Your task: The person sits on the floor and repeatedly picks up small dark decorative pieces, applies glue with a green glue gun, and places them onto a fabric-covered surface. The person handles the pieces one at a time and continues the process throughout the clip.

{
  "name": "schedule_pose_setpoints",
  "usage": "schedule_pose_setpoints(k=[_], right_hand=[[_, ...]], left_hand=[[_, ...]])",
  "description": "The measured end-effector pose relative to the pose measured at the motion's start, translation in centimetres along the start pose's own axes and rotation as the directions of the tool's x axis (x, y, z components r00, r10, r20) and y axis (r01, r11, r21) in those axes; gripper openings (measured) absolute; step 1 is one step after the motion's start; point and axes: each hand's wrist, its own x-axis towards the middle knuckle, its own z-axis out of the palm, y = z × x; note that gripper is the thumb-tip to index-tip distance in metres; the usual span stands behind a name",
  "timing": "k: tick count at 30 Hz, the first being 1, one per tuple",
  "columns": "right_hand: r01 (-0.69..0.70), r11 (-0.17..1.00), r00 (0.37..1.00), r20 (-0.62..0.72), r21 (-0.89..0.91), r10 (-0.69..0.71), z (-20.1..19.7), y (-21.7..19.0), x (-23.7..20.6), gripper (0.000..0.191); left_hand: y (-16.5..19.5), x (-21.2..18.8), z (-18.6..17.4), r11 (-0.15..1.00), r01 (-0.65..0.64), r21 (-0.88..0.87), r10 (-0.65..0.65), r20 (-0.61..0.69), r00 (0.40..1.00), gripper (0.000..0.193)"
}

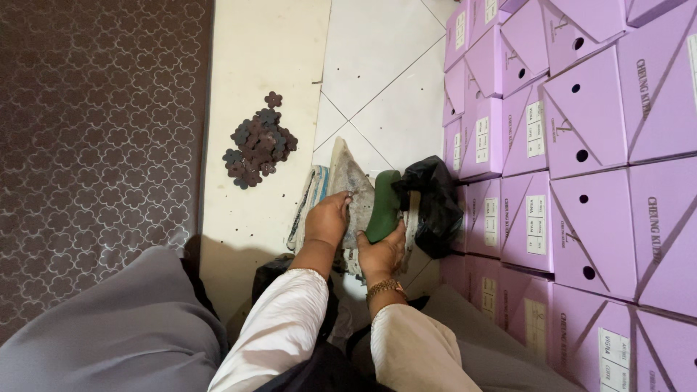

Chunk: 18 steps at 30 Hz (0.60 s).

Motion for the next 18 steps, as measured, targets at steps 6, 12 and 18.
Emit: schedule_pose_setpoints(k=[6,12,18], right_hand=[[-0.003,1.000,1.000,-0.008,0.030,0.003,0.0,-0.1,0.1,0.117],[-0.023,0.999,1.000,0.003,0.025,0.023,-0.5,-0.3,-0.1,0.116],[-0.026,0.999,0.998,-0.051,0.035,0.028,-1.8,-1.0,-0.6,0.126]], left_hand=[[0.2,0.1,-0.2,1.000,-0.003,0.003,0.003,0.003,1.000,0.023],[0.4,0.0,-0.3,1.000,0.014,-0.008,-0.014,0.022,1.000,0.022],[0.2,0.2,0.0,1.000,-0.012,0.012,0.012,0.007,1.000,0.022]])
